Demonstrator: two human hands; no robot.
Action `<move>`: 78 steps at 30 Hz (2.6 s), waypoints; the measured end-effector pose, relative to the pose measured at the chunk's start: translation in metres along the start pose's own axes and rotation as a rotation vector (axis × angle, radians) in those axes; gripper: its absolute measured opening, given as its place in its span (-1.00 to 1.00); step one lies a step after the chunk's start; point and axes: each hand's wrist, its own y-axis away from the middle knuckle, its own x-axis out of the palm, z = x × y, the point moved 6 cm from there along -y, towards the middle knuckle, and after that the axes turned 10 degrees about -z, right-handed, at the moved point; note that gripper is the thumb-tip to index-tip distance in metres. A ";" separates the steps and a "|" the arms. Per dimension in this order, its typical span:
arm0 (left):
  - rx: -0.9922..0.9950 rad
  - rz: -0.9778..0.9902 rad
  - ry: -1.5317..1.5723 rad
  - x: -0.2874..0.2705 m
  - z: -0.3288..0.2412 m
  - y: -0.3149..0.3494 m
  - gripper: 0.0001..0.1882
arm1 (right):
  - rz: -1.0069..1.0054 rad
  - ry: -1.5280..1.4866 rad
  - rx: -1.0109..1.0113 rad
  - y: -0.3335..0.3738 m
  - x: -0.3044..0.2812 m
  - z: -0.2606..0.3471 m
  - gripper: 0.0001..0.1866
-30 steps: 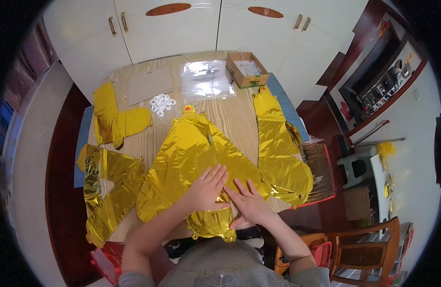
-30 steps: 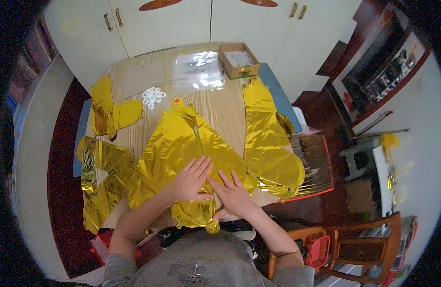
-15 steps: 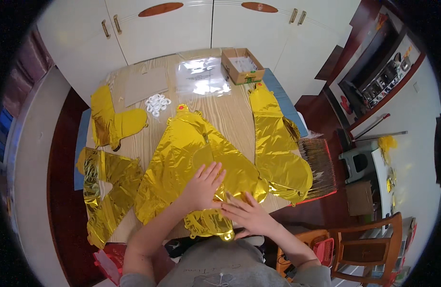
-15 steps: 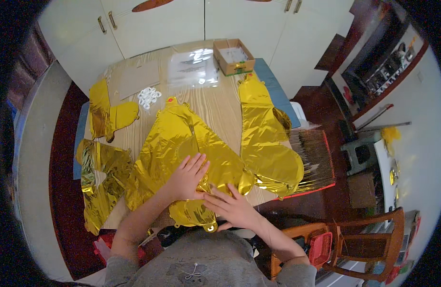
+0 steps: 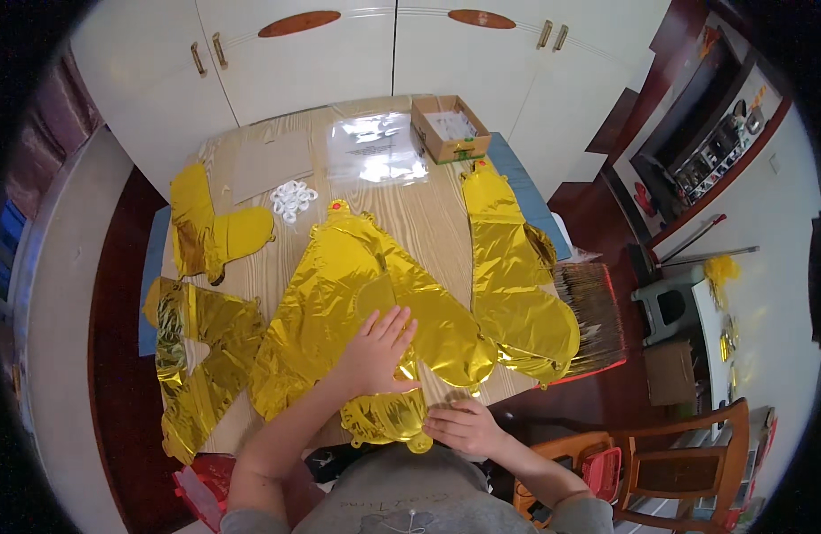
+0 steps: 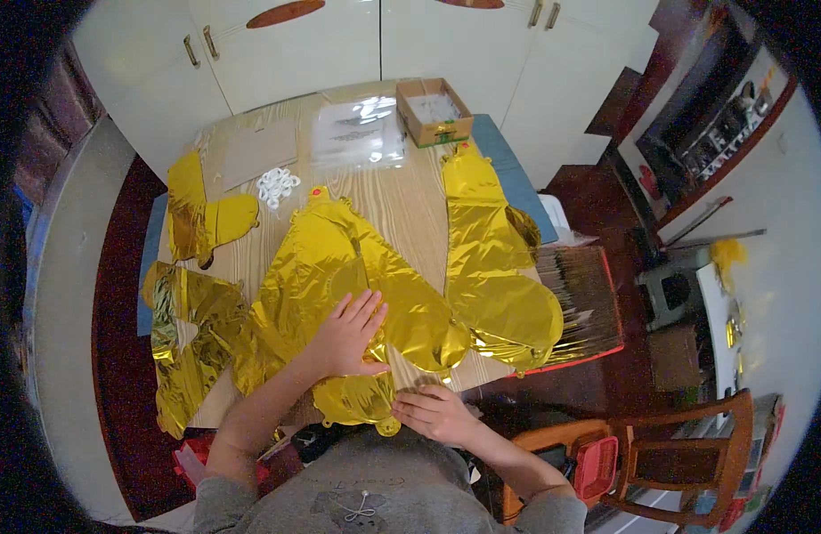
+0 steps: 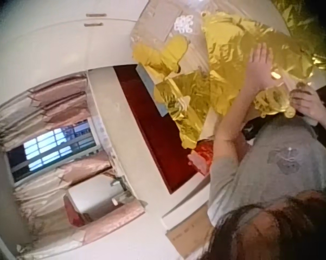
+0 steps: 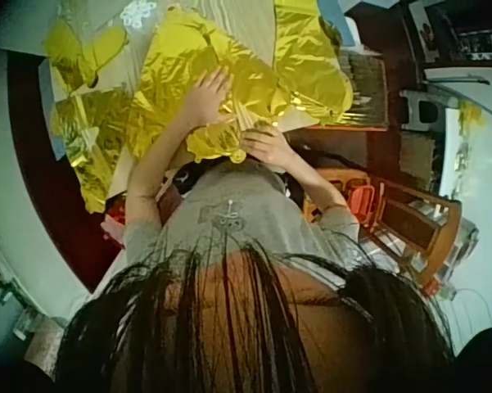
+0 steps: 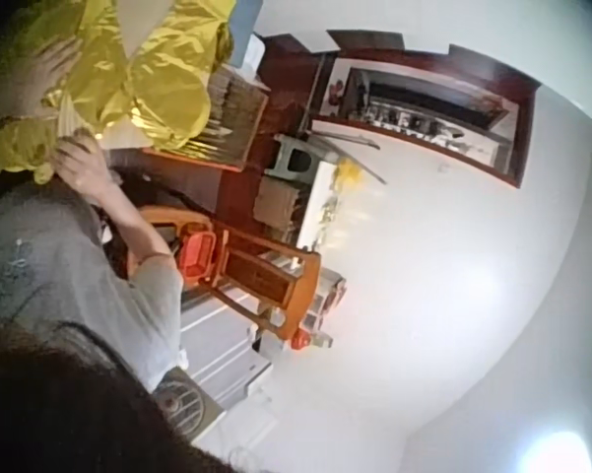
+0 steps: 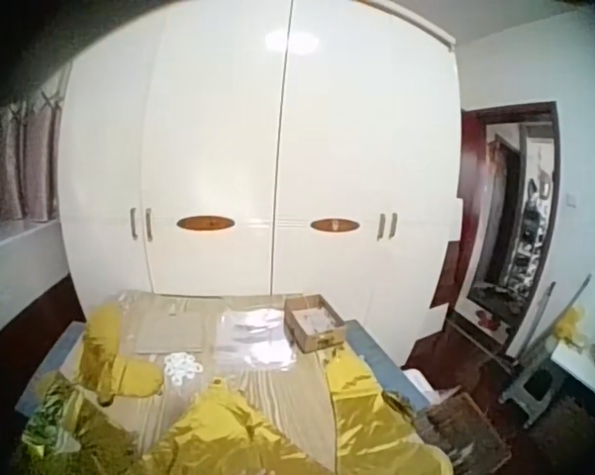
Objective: Folding and organizing gold-colored plastic film sheets at a workstation.
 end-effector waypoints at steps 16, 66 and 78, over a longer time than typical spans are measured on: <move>-0.054 -0.018 0.020 -0.011 0.005 0.001 0.05 | -0.085 0.565 0.859 0.002 -0.045 -0.086 -0.49; -0.545 -0.116 0.237 -0.013 0.092 0.030 -0.65 | -0.137 -0.046 0.476 -0.092 0.034 -0.092 -0.66; -0.559 -0.062 0.215 -0.004 0.099 0.041 -0.63 | 0.069 0.035 0.416 -0.077 0.066 -0.123 -0.50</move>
